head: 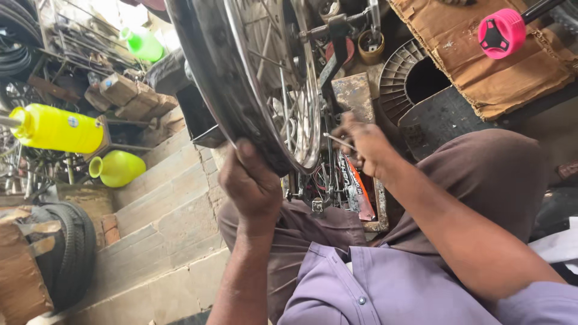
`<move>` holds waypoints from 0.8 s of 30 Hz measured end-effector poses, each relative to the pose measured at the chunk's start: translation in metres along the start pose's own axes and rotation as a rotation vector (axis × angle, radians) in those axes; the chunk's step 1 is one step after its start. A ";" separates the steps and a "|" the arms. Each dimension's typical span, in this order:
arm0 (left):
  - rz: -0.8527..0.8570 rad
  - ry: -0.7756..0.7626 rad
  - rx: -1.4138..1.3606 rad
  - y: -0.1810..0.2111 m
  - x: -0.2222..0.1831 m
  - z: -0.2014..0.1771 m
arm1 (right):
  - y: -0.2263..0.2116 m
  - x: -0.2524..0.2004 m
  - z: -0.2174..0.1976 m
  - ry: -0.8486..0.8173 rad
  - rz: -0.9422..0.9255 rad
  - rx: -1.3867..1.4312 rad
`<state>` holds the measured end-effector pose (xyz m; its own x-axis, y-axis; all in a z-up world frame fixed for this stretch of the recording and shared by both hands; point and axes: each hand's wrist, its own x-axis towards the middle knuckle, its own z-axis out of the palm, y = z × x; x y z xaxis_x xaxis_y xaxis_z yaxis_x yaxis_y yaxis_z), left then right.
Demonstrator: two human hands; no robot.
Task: The person sits on the floor and uses a spoke wrench to tighten the nipples on a bicycle wheel mounted in a truing stand. They rotate the wheel periodically to access different spokes and continue adjusting the tension.
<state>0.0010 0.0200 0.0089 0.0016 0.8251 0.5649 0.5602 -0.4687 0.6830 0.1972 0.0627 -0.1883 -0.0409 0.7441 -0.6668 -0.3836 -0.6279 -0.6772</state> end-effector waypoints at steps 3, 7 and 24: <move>-0.045 -0.032 0.009 -0.010 -0.015 0.002 | 0.001 -0.021 0.019 -0.086 -0.155 -0.141; -0.025 -0.032 0.100 -0.014 -0.022 0.001 | 0.000 -0.024 0.038 -0.155 -0.379 -0.189; 0.080 0.022 0.125 -0.034 -0.039 0.014 | 0.003 -0.017 0.074 0.304 -0.738 -0.583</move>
<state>-0.0062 0.0080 -0.0432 0.0328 0.7792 0.6259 0.6580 -0.4882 0.5733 0.1289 0.0650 -0.1557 0.2959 0.9552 -0.0121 0.3001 -0.1050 -0.9481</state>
